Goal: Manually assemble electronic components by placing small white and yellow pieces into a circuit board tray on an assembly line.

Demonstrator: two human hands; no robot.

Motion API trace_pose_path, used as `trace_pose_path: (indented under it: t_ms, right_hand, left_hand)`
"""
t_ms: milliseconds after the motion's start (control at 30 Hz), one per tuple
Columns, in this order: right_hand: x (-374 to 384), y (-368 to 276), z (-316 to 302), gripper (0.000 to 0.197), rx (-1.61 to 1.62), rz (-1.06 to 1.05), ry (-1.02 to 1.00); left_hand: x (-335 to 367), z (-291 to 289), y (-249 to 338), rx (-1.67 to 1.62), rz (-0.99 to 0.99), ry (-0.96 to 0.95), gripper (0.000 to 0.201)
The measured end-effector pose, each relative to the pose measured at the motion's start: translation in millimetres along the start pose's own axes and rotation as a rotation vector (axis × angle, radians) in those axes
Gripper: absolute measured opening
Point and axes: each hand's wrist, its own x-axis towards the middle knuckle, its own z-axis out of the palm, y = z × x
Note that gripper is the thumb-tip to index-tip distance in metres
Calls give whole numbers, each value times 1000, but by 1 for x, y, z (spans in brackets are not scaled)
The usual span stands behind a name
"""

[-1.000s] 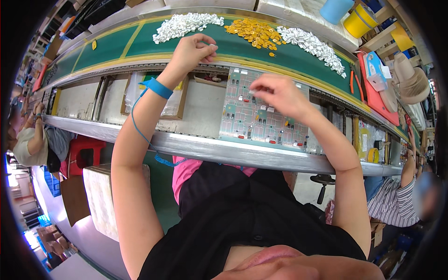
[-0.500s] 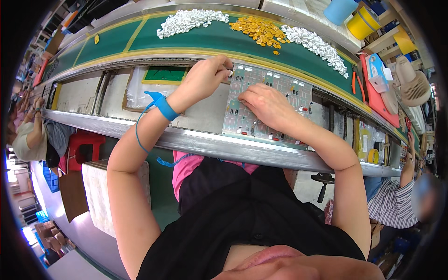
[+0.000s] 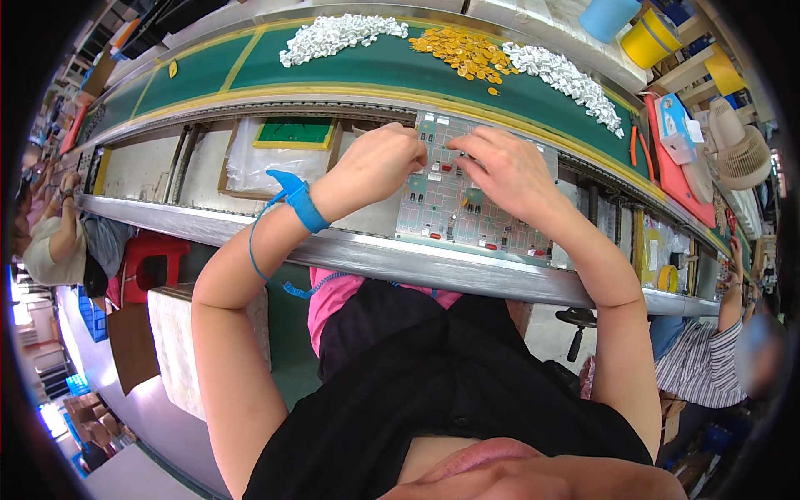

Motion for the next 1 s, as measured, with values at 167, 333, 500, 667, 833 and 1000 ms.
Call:
trace_pose_path:
  t_ms: [167,333,500,667,833,1000]
  right_hand:
    - [0,0,-3,17,3,-6,10]
    - [-2,-5,-2,16,-8,-19,-9]
    - [-13,-37,13,21,17,-312,-151]
    - [-16,-72,33,30,69,-406,-255]
    - [-11,-80,27,34,-48,-340,-477]
    - [-41,-61,8,34,1,-215,-435]
  left_hand:
    - [1,-1,4,7,2,-46,9]
    - [4,-12,4,-2,-18,-33,15]
    - [27,-36,-15,-283,-284,84,13]
    - [42,-15,-54,25,-119,643,14]
    - [27,-7,-83,214,-146,684,15]
    - [29,-9,-82,53,-291,654,14]
